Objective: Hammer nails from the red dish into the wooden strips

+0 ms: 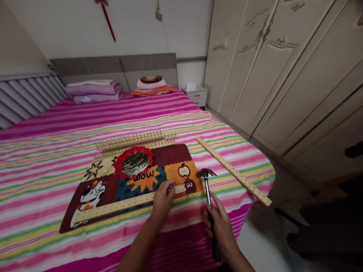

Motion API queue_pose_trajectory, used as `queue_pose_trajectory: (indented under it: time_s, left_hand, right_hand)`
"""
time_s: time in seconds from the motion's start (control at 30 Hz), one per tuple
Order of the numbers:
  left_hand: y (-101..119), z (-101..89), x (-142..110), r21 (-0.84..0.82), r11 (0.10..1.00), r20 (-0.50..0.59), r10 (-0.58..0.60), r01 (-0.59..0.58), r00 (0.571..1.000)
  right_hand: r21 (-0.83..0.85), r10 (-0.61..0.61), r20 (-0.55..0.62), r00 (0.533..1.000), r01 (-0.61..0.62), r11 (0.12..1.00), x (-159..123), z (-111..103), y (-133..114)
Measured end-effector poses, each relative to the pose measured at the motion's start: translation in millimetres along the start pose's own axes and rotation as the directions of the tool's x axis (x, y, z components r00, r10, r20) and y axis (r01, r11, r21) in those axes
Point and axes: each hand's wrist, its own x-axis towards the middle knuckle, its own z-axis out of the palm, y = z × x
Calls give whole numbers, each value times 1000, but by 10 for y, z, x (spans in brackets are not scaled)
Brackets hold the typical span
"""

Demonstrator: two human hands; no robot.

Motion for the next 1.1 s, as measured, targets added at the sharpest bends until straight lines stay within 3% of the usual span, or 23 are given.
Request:
queue_pose_trajectory:
  time_s: [0.1,0.23,0.3,0.37,0.43,0.57,0.9,1.1]
  left_hand:
    - [-52,-234,92,39,999,-104,-10,14,995]
    - [-130,-712,406,274,959,-265,-1,76,964]
    - [-177,-907,598,415,898,-277,-25,143,961]
    - [-228,-1027,776,546,821,-223,-53,169,973]
    - [-278,-1082,922,645,739,-128,-144,193,981]
    - [-345,-1102,1109,718,645,-28,-347,261,937]
    - [-316,-1163,1189,727,645,18,-357,233,934]
    - [-315,-1250,1122,689,678,-27,-330,257,944]
  right_hand:
    - [134,27,12,1000,-28,991,175,-121,190]
    - [159,35,30,999,-39,987,255,-187,289]
    - [147,39,24,999,-42,988,246,-178,283]
    - [144,49,11,999,-50,988,230,-160,267]
    - [150,62,5,998,-62,987,221,-147,256]
    - [159,76,-5,997,-74,984,228,-151,271]
    - [149,76,1,997,-75,986,234,-153,270]
    - [152,62,-1,998,-61,986,226,-141,255]
